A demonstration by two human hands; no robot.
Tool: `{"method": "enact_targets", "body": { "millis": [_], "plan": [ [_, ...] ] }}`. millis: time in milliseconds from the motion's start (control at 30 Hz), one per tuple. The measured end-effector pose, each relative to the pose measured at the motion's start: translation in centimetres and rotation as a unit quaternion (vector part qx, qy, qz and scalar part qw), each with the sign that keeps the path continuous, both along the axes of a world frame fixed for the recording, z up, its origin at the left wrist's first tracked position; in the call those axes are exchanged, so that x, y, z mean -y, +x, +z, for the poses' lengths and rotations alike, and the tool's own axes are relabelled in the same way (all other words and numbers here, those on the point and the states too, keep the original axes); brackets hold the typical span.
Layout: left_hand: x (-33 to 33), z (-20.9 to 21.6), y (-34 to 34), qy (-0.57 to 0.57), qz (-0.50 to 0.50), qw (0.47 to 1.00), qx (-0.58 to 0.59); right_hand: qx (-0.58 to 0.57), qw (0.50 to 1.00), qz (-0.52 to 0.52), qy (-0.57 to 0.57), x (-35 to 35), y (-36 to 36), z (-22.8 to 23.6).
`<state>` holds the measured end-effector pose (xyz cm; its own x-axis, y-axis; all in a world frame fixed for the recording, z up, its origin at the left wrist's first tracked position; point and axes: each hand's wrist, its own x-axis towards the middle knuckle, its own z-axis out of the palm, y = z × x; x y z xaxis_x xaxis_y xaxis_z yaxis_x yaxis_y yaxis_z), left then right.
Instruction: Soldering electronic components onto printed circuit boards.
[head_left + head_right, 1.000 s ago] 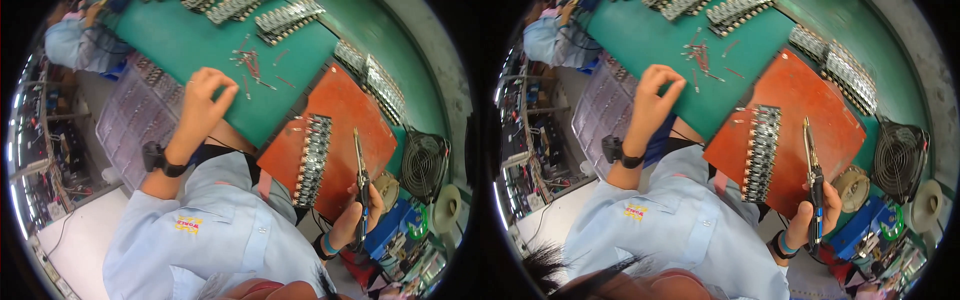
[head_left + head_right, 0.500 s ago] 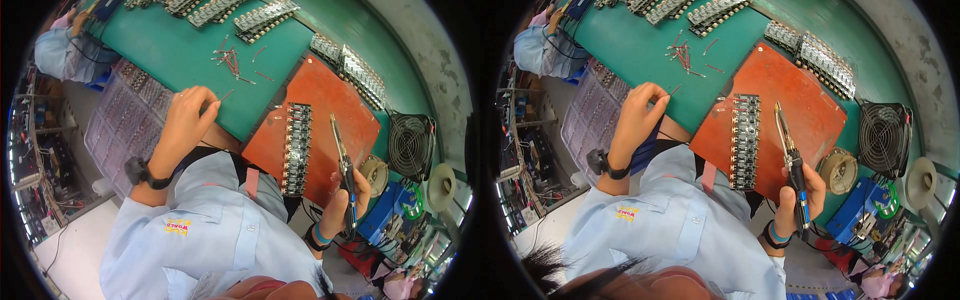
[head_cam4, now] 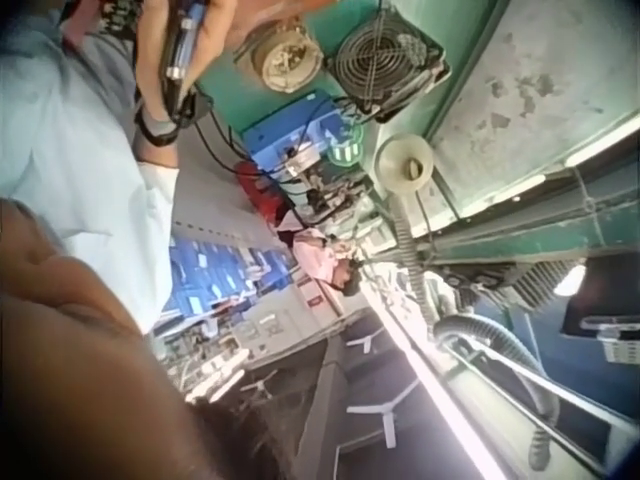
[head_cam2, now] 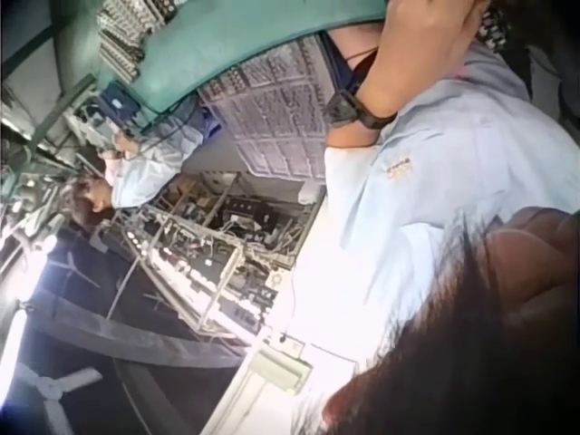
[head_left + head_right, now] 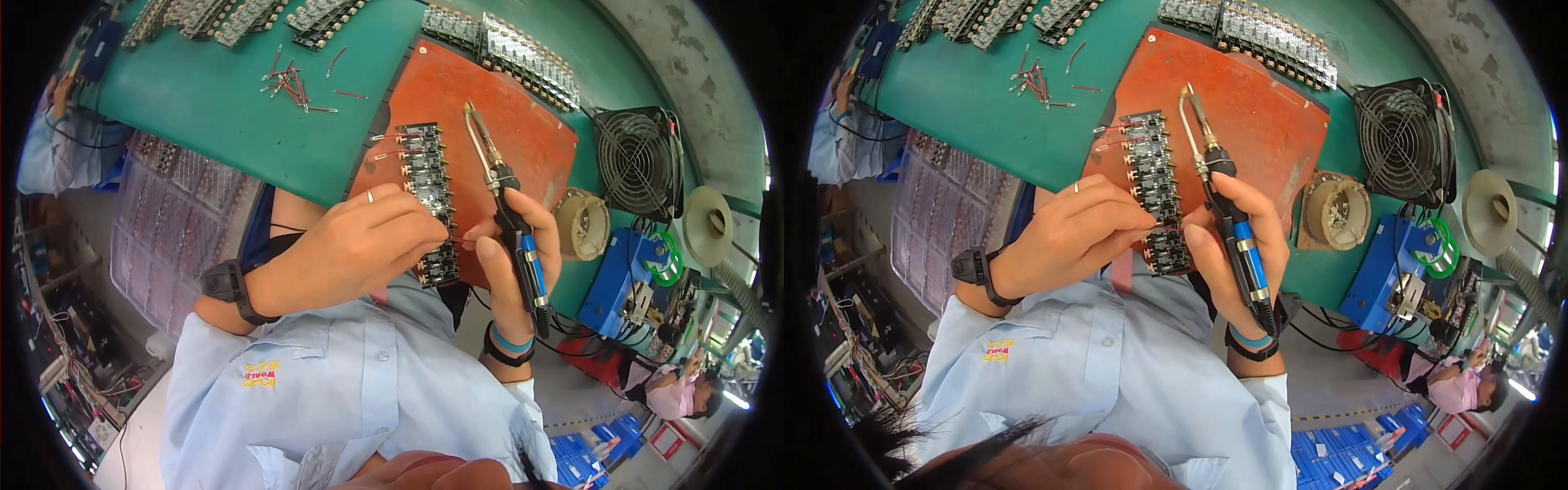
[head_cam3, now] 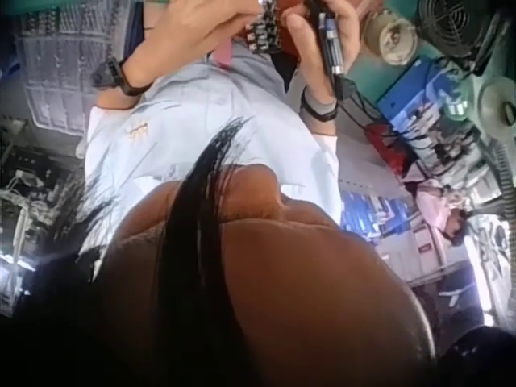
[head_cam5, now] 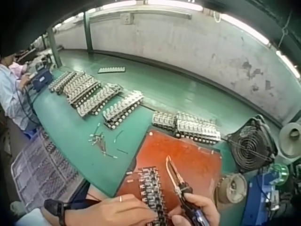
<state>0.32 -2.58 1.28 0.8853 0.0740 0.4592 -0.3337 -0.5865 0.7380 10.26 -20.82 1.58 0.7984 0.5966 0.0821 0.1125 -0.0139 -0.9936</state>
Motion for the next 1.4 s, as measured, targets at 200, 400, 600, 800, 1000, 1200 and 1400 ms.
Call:
{"method": "enact_targets", "body": {
  "millis": [200,400,600,800,1000,1200,1400],
  "plan": [
    [1.0,0.0,0.4,-0.018,0.011,1.000,0.011,0.024,1.000,0.002,-0.009,0.0,-0.7,-0.6],
    [1.1,-1.1,0.3,-0.026,0.040,0.998,0.035,0.024,0.999,-0.020,0.031,-0.7,-1.3,-0.4],
    [0.8,-1.2,0.2,-0.031,0.040,0.998,0.022,0.063,0.998,-0.012,0.011,-0.4,-1.2,-0.7],
    [0.8,-1.1,0.1,-0.026,0.033,0.999,0.015,0.056,0.998,-0.006,0.006,-0.7,-1.1,-0.6],
    [0.3,-1.2,-0.1,-0.010,0.039,0.999,-0.028,0.023,0.999,-0.022,-0.003,-0.9,-1.3,-0.4],
    [-2.3,-0.3,1.3,0.108,0.121,0.986,-0.045,0.068,0.994,-0.075,0.035,2.7,-0.1,-0.8],
    [-2.9,-0.8,2.7,0.135,0.135,0.978,-0.086,0.194,0.978,-0.066,0.036,4.8,1.2,-1.2]
  ]
}}
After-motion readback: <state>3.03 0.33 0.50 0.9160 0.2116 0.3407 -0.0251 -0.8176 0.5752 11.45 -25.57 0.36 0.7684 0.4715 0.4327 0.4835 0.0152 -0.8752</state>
